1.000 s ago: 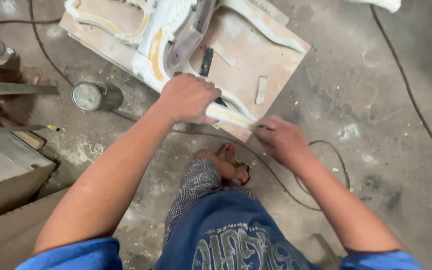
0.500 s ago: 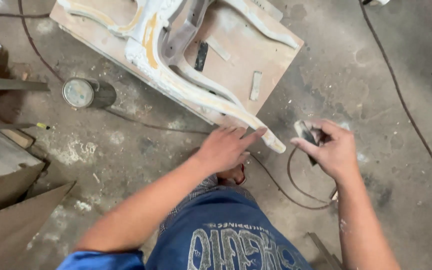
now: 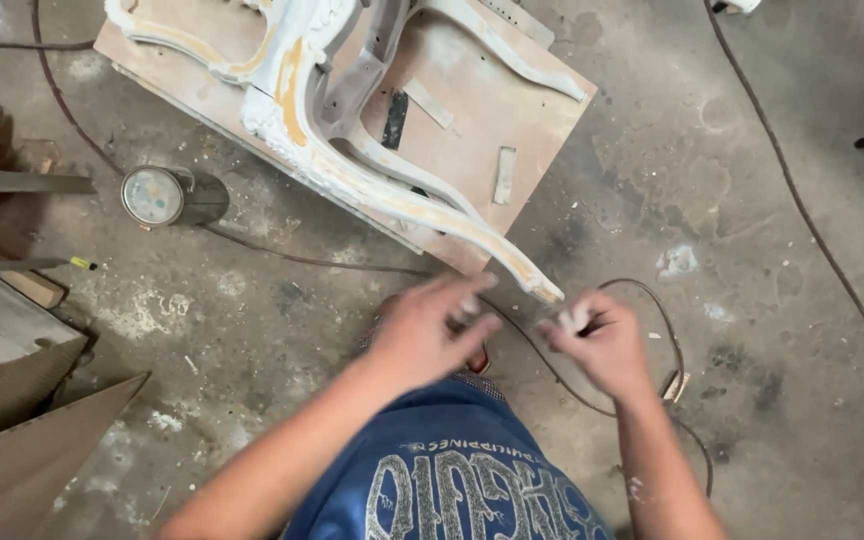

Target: Sanding an ornate wooden chair frame by hand to prepare it for finishing.

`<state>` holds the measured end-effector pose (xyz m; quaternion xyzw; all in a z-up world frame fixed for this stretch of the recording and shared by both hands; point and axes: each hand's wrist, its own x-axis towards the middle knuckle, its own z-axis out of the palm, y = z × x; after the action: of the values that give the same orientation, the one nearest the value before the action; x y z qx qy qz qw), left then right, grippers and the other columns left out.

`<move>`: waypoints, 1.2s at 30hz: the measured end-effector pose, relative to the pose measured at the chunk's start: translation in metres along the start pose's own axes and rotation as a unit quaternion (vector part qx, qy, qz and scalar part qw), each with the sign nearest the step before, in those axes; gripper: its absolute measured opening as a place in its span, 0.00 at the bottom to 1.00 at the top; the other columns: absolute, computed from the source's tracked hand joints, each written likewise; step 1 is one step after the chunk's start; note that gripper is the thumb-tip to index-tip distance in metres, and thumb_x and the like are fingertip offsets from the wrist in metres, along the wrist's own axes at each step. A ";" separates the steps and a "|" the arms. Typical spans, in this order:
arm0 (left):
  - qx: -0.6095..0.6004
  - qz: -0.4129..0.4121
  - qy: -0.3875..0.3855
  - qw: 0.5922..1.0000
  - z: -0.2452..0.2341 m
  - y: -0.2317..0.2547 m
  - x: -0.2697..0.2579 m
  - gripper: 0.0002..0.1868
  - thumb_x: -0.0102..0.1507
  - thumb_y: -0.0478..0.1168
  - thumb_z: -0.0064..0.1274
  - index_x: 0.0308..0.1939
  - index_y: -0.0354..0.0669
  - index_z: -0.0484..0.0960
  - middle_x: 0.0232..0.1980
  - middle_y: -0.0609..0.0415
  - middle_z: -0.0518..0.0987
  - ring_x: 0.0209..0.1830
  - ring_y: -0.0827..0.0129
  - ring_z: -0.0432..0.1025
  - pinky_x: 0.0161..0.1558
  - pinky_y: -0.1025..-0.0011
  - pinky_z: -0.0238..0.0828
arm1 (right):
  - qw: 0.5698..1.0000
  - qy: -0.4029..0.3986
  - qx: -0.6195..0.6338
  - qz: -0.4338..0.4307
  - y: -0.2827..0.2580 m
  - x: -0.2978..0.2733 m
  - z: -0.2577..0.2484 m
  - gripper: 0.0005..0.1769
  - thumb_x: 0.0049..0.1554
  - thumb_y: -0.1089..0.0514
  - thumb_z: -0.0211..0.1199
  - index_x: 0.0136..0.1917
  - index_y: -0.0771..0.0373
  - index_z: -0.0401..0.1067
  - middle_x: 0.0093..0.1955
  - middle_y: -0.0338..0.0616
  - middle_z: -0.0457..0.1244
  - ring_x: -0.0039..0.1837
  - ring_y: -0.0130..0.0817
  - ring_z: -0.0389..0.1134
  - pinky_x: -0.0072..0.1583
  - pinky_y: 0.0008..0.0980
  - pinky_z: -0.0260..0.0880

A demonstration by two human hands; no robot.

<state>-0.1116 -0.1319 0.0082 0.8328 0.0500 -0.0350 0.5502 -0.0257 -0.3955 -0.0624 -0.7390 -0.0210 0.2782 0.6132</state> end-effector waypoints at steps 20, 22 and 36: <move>-0.264 -0.063 -0.033 0.962 0.005 -0.023 -0.012 0.10 0.66 0.43 0.60 0.31 0.46 0.85 0.26 0.60 0.80 0.26 0.80 0.69 0.30 0.74 0.62 | 0.967 -0.205 -0.146 -0.051 -0.089 -0.012 0.067 0.06 0.55 0.57 0.70 0.42 0.61 0.84 0.45 0.41 0.72 0.43 0.29 0.71 0.45 0.29 0.68; -0.299 -0.080 -0.029 0.950 0.009 -0.031 -0.015 0.07 0.67 0.41 0.59 0.35 0.45 0.87 0.27 0.58 0.81 0.26 0.79 0.69 0.29 0.74 0.62 | 0.962 -0.176 -0.177 -0.106 -0.086 -0.014 0.073 0.07 0.55 0.57 0.70 0.44 0.61 0.83 0.45 0.40 0.72 0.44 0.27 0.71 0.44 0.27 0.69; -0.558 -0.222 -0.017 0.799 0.004 -0.060 -0.006 0.16 0.63 0.37 0.61 0.54 0.34 0.86 0.46 0.48 0.86 0.47 0.65 0.79 0.45 0.67 0.79 | 0.949 -0.120 -0.271 -0.108 -0.100 -0.008 0.105 0.11 0.58 0.51 0.67 0.49 0.59 0.80 0.50 0.39 0.73 0.53 0.33 0.74 0.56 0.32 0.73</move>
<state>-0.1247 -0.1128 -0.0480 0.3467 0.2355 -0.1363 0.8976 -0.0474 -0.2799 0.0232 -0.8319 -0.2491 0.2805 0.4089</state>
